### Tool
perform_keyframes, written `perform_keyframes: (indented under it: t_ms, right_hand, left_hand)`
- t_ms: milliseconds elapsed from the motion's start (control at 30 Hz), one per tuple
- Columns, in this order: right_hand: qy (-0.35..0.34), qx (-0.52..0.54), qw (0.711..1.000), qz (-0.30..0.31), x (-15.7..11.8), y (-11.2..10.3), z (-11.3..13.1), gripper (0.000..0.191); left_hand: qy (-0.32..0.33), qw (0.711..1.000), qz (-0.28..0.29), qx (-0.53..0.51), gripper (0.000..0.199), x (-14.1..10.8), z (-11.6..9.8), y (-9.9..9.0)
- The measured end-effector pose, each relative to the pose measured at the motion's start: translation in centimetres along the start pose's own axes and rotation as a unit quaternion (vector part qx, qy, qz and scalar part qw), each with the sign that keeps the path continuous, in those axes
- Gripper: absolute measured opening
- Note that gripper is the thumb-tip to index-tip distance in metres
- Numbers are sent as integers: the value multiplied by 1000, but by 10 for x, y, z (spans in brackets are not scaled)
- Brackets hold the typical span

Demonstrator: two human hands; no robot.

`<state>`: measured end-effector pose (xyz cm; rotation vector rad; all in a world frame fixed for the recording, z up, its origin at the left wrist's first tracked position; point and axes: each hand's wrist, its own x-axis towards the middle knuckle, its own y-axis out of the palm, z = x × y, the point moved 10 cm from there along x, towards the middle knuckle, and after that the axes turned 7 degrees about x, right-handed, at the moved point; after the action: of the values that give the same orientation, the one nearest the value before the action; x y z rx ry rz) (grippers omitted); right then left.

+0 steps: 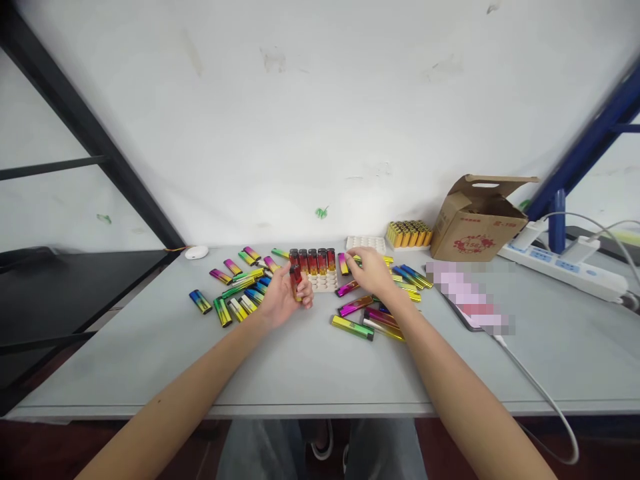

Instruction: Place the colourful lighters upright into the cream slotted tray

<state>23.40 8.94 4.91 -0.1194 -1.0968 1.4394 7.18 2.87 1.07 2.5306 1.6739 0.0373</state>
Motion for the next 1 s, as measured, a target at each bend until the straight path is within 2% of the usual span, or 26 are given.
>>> perform_keyframes:
  t_ms: [233, 633, 1000]
  right_hand:
    - [-14, 3, 1000, -3, -1, -1, 8, 34]
    - [-24, 12, 1000, -8, -1, -3, 13, 31]
    - [-34, -6, 999, -8, -1, -3, 15, 29]
  left_hand:
    - [-27, 999, 32, -22, 40, 1, 8, 6]
    - [-22, 998, 15, -48, 35, 3, 8, 5]
    - [-20, 996, 34, -78, 36, 1, 8, 8]
